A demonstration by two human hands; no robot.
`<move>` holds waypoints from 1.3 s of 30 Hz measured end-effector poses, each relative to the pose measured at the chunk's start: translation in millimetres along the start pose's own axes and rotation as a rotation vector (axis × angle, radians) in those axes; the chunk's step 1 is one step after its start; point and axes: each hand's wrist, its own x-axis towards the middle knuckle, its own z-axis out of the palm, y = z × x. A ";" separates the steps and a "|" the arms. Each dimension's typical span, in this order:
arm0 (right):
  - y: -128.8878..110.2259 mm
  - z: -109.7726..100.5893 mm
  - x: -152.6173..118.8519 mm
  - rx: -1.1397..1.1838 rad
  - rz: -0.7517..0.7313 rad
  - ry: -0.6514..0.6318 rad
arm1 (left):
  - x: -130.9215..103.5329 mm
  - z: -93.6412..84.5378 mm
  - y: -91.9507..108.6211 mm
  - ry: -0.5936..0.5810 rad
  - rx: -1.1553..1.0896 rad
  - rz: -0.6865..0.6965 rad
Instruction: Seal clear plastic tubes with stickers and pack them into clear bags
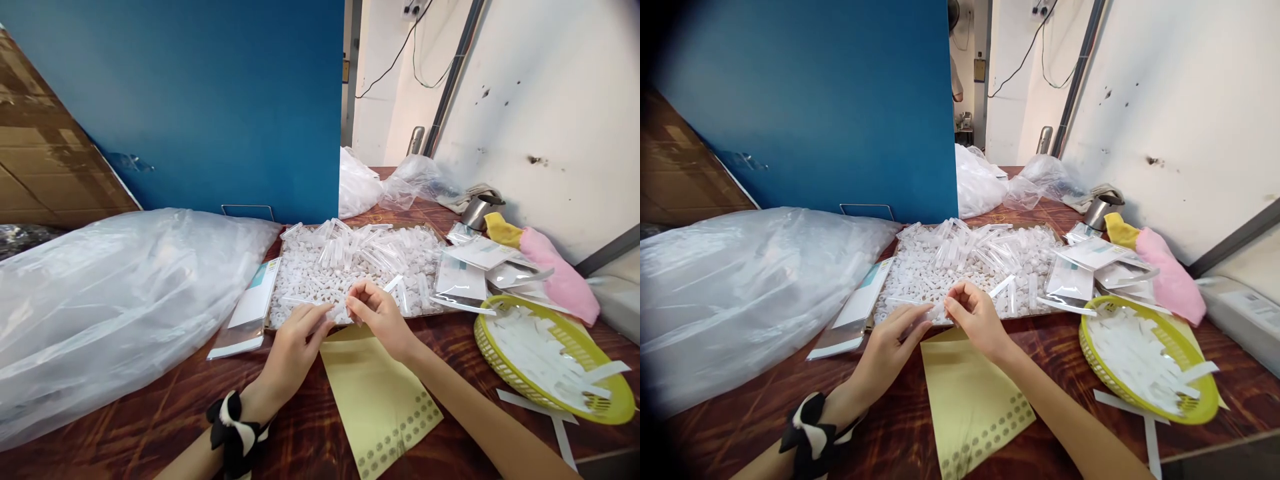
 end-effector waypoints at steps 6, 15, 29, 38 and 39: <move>0.0 -4.6 -5.2 -0.226 -0.051 -0.061 | -0.9 -1.4 -5.4 0.010 0.038 0.037; 7.1 -15.1 -3.4 -0.995 -0.648 -0.244 | -1.9 -1.4 -6.5 -0.001 0.319 0.269; 1.5 -59.7 54.2 -0.994 -0.244 0.101 | -3.5 6.0 -14.6 0.081 0.215 0.161; 14.0 -46.8 84.2 -1.124 -0.321 0.098 | -5.1 2.3 -14.4 0.067 0.167 0.190; 11.6 -46.7 79.4 -1.112 -0.325 0.106 | -4.8 2.2 -14.4 0.073 0.161 0.188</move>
